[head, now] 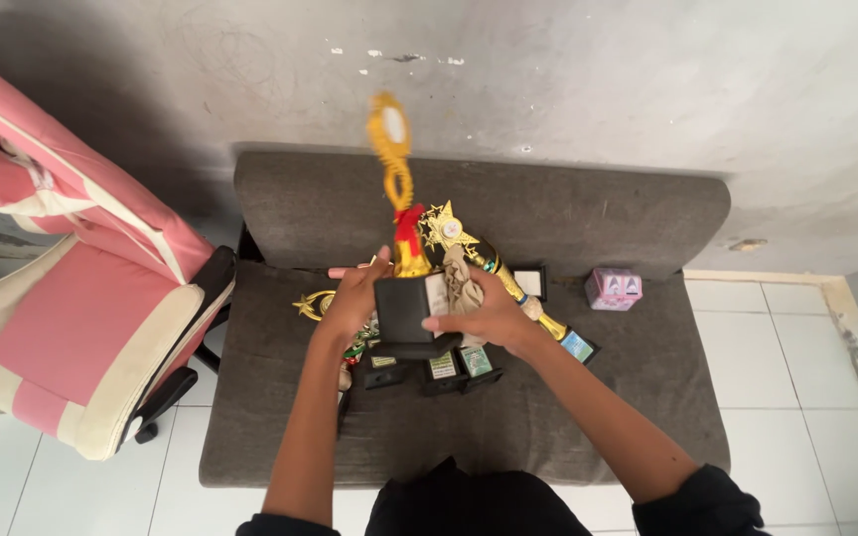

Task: Cleaning and polishing various trophies with a cloth and cleaning spray.

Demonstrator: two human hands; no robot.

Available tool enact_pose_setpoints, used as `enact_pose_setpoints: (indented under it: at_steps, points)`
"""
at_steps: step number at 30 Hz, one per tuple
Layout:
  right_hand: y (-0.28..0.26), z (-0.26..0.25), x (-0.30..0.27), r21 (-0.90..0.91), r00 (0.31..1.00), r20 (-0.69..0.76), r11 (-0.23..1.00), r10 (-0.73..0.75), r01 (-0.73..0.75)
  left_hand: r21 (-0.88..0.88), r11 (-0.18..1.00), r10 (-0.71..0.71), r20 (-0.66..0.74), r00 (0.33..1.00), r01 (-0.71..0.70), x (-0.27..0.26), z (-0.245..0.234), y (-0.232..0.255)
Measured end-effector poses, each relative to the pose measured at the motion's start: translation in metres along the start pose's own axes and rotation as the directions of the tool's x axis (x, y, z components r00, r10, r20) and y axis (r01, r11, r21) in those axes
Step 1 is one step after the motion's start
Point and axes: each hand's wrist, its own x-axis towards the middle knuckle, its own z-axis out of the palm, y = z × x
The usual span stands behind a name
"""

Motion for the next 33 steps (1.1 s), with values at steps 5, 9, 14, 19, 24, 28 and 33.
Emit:
enact_pose_setpoints:
  at_steps: [5,9,14,19,24,28,33]
  points:
    - [-0.018,0.000,-0.002,-0.398,0.911,-0.022,0.840,-0.412,0.370,-0.369,0.929,-0.009,-0.028,1.000,-0.002,-0.033,0.014,0.017]
    - [-0.022,0.004,-0.004,-0.504,0.875,-0.101,0.783,-0.473,0.365,-0.142,0.927,0.321,-0.172,0.931,-0.346,-0.021,0.031,-0.018]
    - [0.016,-0.022,0.013,-0.157,0.901,-0.178,0.916,-0.395,0.370,-0.385,0.895,0.135,-0.247,0.960,-0.224,-0.045,0.051,0.025]
    - [0.006,-0.025,-0.008,-0.260,0.720,-0.445,0.846,-0.532,0.465,-0.445,0.871,0.046,-0.349,0.936,-0.208,-0.040,0.068,0.027]
    - [-0.020,-0.011,-0.045,-0.718,0.377,0.480,-0.107,-0.792,0.688,-0.454,0.828,0.129,-0.418,0.899,-0.330,-0.015,0.078,-0.003]
    - [-0.016,-0.029,-0.042,-0.742,0.290,0.504,-0.236,-0.813,0.628,-0.419,0.830,0.150,-0.468,0.871,-0.368,-0.021,0.082,0.002]
    - [-0.011,-0.022,-0.050,-0.856,0.480,0.367,-0.088,-0.797,0.509,-0.375,0.816,0.212,-0.512,0.832,-0.439,-0.020,0.089,0.009]
